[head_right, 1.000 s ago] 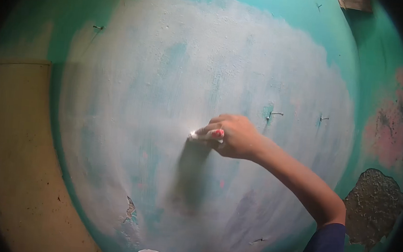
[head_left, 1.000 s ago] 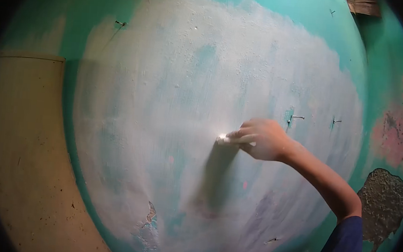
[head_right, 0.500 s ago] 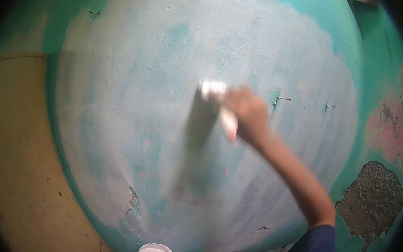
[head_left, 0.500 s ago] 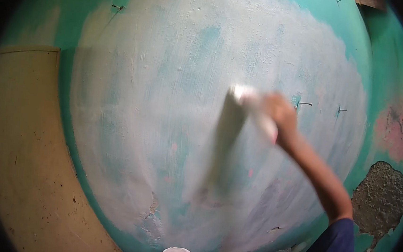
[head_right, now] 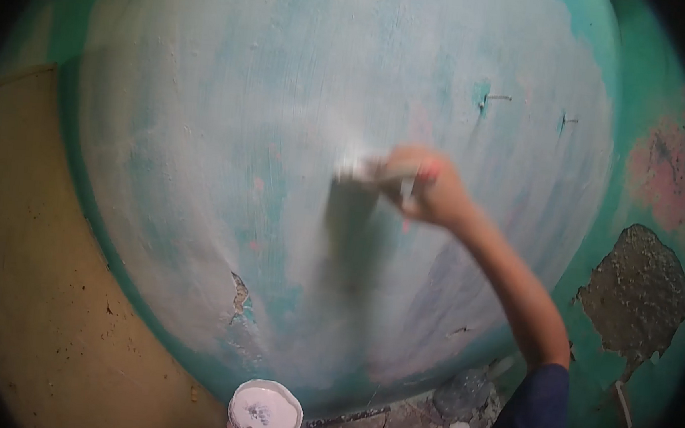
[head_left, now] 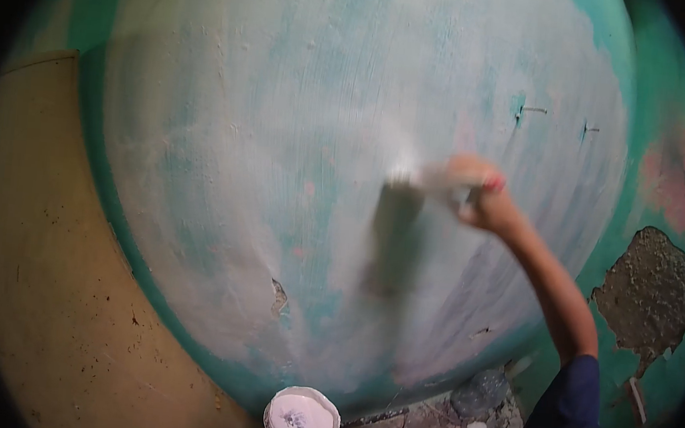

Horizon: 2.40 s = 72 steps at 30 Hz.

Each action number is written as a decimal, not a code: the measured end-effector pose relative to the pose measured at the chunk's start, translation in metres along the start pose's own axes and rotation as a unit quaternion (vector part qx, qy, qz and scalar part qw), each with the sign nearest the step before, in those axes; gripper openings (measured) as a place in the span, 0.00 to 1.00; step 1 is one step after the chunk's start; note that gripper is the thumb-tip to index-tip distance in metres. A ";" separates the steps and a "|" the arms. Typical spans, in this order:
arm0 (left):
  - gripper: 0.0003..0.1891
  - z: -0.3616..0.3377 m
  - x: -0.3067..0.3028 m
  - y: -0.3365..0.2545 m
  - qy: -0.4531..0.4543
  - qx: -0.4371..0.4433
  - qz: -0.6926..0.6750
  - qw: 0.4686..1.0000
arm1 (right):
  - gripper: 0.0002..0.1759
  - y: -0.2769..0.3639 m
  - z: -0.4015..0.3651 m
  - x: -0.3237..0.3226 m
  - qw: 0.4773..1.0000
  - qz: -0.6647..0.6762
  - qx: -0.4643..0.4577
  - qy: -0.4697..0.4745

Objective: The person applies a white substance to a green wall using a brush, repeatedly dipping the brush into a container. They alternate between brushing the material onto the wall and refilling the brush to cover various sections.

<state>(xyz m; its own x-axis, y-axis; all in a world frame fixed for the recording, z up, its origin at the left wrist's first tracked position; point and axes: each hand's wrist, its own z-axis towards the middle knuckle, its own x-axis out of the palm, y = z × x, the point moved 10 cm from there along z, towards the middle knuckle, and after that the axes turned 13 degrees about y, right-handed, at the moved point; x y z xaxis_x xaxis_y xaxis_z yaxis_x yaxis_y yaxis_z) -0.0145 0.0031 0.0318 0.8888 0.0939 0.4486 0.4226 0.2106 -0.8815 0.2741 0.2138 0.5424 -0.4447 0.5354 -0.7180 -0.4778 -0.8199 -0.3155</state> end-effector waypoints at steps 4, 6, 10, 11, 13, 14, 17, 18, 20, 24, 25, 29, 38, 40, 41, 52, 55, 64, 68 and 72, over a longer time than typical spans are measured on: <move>0.26 -0.010 -0.011 -0.013 0.034 0.093 0.178 0.979 | 0.18 0.021 0.022 -0.029 0.978 -0.165 0.044 -0.119; 0.29 -0.015 0.001 -0.046 0.065 0.101 0.432 0.894 | 0.20 0.032 -0.010 0.008 0.974 -0.175 0.078 -0.120; 0.29 0.003 -0.005 -0.049 0.063 0.060 0.365 0.927 | 0.20 0.094 -0.093 0.125 0.978 -0.172 0.059 -0.104; 0.30 0.005 -0.006 -0.048 0.060 0.049 0.341 0.937 | 0.20 0.105 -0.115 0.153 0.984 -0.131 0.092 -0.084; 0.30 0.007 -0.007 -0.046 0.052 0.028 0.293 0.954 | 0.21 0.130 -0.153 0.208 0.988 -0.089 0.117 -0.041; 0.31 0.008 -0.008 -0.045 0.049 0.018 0.270 0.961 | 0.22 0.140 -0.166 0.226 0.990 -0.068 0.124 -0.018; 0.31 0.005 -0.010 -0.046 0.043 -0.013 0.203 0.978 | 0.22 0.138 -0.182 0.248 0.988 0.045 0.135 0.056; 0.32 0.004 -0.011 -0.047 0.041 -0.022 0.180 0.982 | 0.22 0.126 -0.185 0.254 0.982 0.074 0.147 0.095; 0.32 0.001 -0.012 -0.046 0.038 -0.043 0.133 0.989 | 0.22 0.103 -0.162 0.240 0.975 0.104 0.142 0.132; 0.34 0.000 -0.007 -0.042 0.029 -0.077 0.028 0.996 | 0.23 0.072 -0.074 0.124 0.994 0.015 0.108 0.027; 0.34 0.000 -0.004 -0.041 0.026 -0.085 0.001 0.996 | 0.23 0.063 -0.054 0.095 0.994 -0.005 0.112 -0.006; 0.35 -0.002 0.004 -0.037 0.012 -0.115 -0.106 0.988 | 0.22 0.054 0.001 0.030 0.982 -0.060 0.125 -0.131; 0.32 -0.017 -0.012 -0.031 -0.092 -0.159 -0.184 0.966 | 0.22 0.166 -0.085 0.207 0.987 -0.130 0.087 -0.029; 0.35 -0.012 -0.016 -0.028 -0.069 -0.123 -0.205 0.969 | 0.23 0.186 -0.101 0.234 0.992 -0.089 0.091 0.021; 0.35 -0.012 -0.020 -0.030 -0.072 -0.115 -0.200 0.970 | 0.23 0.188 -0.105 0.247 0.991 -0.051 0.100 0.070; 0.34 -0.021 -0.035 -0.023 -0.079 -0.108 -0.203 0.970 | 0.25 0.102 -0.005 0.109 0.988 0.009 0.150 -0.039; 0.34 -0.022 -0.033 -0.020 -0.088 -0.118 -0.205 0.968 | 0.27 0.120 -0.016 0.121 0.981 -0.065 0.162 -0.082; 0.33 -0.023 -0.040 -0.019 -0.098 -0.114 -0.204 0.967 | 0.26 0.208 -0.115 0.294 0.989 -0.022 0.124 0.074; 0.33 -0.021 -0.038 -0.025 -0.097 -0.106 -0.201 0.969 | 0.26 0.168 -0.090 0.274 0.978 0.108 0.125 0.128; 0.33 -0.021 -0.036 -0.026 -0.090 -0.105 -0.210 0.968 | 0.24 0.122 -0.018 0.162 0.985 0.076 0.155 -0.005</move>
<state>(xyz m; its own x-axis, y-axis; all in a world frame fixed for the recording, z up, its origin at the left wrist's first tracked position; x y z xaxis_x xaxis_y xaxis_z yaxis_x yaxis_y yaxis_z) -0.0542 -0.0261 0.0353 0.5940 0.2146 0.7753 0.7830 0.0665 -0.6184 0.1576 0.1966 0.3765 -0.5365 0.4144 -0.7351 -0.6127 -0.7903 0.0017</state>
